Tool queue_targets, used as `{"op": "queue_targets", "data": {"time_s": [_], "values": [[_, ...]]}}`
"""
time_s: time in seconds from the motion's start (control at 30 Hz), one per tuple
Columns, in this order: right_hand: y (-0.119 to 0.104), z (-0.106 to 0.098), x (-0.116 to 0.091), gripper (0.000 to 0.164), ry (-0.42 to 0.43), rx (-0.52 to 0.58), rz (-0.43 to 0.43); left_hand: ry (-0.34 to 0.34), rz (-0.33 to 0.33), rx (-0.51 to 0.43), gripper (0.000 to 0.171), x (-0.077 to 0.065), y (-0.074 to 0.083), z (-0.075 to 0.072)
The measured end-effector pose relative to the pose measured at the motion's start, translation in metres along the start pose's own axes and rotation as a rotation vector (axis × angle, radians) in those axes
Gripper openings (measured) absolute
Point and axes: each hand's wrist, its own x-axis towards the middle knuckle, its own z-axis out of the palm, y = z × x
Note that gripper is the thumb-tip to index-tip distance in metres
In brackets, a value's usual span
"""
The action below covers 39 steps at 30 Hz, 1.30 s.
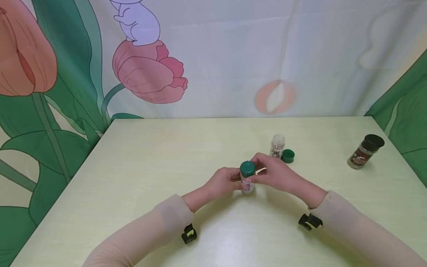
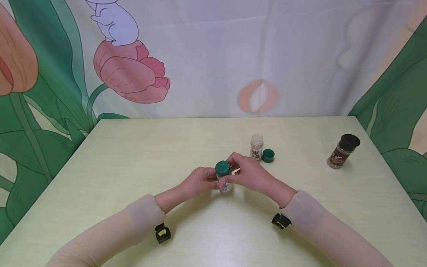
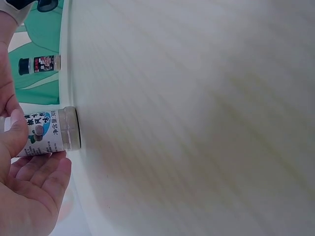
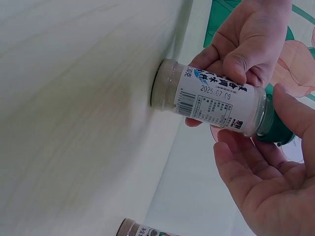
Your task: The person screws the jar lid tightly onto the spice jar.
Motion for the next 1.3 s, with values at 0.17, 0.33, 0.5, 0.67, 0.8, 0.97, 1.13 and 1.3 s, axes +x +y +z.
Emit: {"op": "queue_targets", "data": {"time_s": [0.17,0.33,0.5,0.67,0.8,0.97,1.13,1.3], "values": [[0.001,0.0001,-0.0014,0.031,0.003,-0.003,-0.023,0.002,0.002,-0.003,0.032,0.0006,-0.0006,0.0007],[0.0043,-0.0002,-0.0018,0.032,-0.002,0.0,-0.038,-0.001,0.003,0.009,0.036,0.0006,-0.0004,0.0009],[0.0073,-0.0005,-0.0014,0.033,0.002,0.004,-0.046,0.001,-0.005,0.016,0.037,0.0005,0.0005,0.001],[0.0098,-0.0008,-0.002,0.035,0.0,0.019,-0.049,0.004,-0.004,0.024,0.039,0.0007,0.0004,0.0013],[0.0101,-0.001,-0.0021,0.038,-0.003,0.023,-0.036,0.004,-0.004,0.017,0.04,0.0013,-0.0006,0.0017],[0.009,-0.0006,-0.0013,0.038,0.001,0.027,-0.023,0.0,-0.005,0.035,0.041,0.0004,0.0013,0.001],[0.0065,0.0001,-0.0015,0.035,0.005,0.028,-0.013,-0.009,-0.01,0.033,0.043,-0.0004,0.0024,0.0003],[0.0043,-0.0002,-0.0028,0.035,0.003,-0.003,-0.031,-0.006,-0.017,0.034,0.043,0.0,0.0029,0.0009]]}}
